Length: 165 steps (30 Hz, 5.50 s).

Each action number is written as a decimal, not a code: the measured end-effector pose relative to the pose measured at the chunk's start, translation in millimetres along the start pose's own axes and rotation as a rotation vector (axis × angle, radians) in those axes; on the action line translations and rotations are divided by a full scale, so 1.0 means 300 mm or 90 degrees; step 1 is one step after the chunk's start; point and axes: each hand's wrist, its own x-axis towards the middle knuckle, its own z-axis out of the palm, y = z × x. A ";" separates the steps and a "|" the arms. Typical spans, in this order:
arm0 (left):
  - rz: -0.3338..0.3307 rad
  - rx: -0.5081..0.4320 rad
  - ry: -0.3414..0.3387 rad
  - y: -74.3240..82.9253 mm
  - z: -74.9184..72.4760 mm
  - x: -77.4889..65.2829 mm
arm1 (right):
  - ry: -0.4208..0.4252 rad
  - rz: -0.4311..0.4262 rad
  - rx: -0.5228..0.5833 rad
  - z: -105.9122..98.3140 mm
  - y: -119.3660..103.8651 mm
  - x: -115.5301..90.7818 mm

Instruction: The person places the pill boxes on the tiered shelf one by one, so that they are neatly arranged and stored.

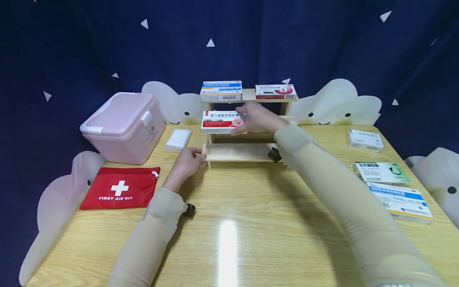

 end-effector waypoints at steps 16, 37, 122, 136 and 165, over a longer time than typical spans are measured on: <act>-0.005 0.009 0.005 0.003 0.005 0.006 | -0.019 0.026 0.013 0.026 0.004 0.057; -0.003 0.005 -0.004 0.011 0.018 -0.003 | -0.058 0.045 -0.029 0.025 0.002 0.020; -0.013 0.050 -0.022 0.025 -0.001 -0.006 | 0.006 0.326 -0.034 0.149 0.854 -1.296; 0.003 0.050 -0.020 0.034 -0.007 -0.006 | 0.016 0.315 -0.048 0.141 0.848 -1.295; -0.006 0.041 -0.023 0.015 -0.004 -0.007 | 0.134 0.119 -0.130 0.042 0.653 -1.140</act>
